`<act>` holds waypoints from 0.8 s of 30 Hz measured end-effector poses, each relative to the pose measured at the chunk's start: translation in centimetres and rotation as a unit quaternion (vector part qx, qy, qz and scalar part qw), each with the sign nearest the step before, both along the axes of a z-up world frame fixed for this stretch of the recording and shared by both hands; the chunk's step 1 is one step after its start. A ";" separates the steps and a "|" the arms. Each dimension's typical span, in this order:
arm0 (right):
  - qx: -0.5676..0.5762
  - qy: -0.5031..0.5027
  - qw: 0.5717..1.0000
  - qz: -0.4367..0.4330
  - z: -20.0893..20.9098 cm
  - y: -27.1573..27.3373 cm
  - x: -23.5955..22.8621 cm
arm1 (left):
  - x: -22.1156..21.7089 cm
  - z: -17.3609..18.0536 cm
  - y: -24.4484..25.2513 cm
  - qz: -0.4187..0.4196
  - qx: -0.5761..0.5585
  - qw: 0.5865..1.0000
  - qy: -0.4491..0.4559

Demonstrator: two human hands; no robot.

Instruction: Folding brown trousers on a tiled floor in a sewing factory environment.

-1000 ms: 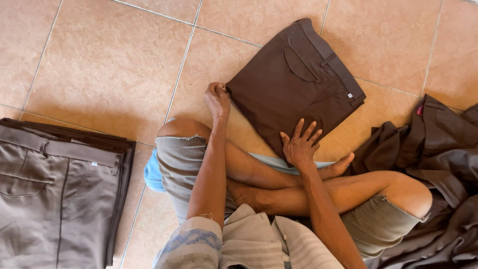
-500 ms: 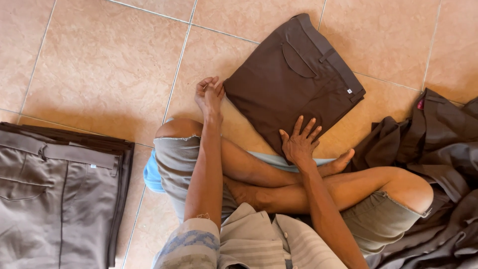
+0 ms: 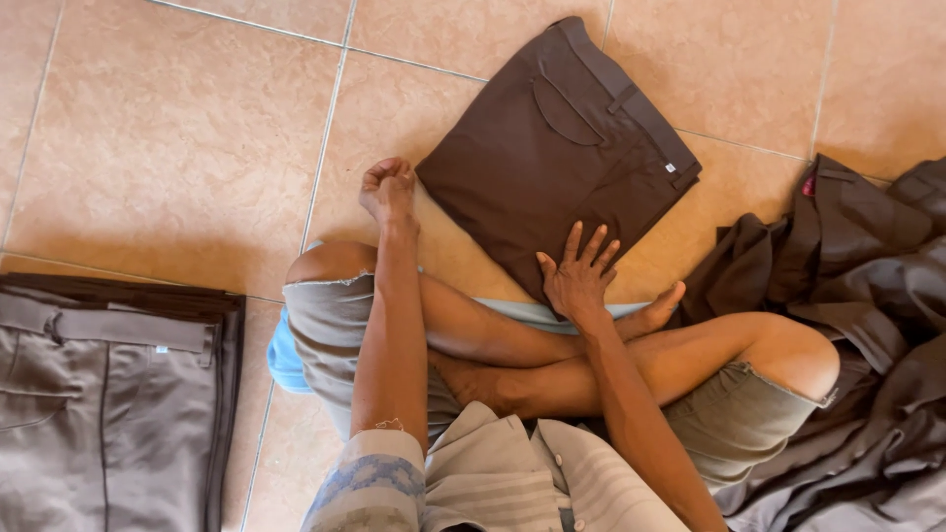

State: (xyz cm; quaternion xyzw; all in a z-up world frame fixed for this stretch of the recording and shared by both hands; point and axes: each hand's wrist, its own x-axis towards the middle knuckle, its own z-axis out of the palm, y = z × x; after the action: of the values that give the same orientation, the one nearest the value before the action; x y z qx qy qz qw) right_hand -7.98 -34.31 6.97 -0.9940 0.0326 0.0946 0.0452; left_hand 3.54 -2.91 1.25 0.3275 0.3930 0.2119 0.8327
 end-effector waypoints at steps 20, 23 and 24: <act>0.018 -0.029 0.999 -0.012 -1.3 0.4 0.2 | -6.8 10.3 -6.6 -0.384 0.344 0.808 0.286; 0.022 -0.034 0.999 -0.015 -2.2 0.3 0.5 | -8.9 7.0 -9.8 -0.458 0.249 0.824 0.222; 0.023 -0.035 0.999 -0.017 -1.5 0.3 0.5 | -9.1 5.8 -11.3 -0.458 0.251 0.823 0.221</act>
State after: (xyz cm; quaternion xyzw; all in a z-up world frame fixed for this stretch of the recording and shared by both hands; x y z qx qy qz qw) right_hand -7.44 -34.02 5.44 -0.9946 0.0458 0.0595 0.0713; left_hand -5.56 -14.25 7.00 0.7059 0.3042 -0.1810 0.6136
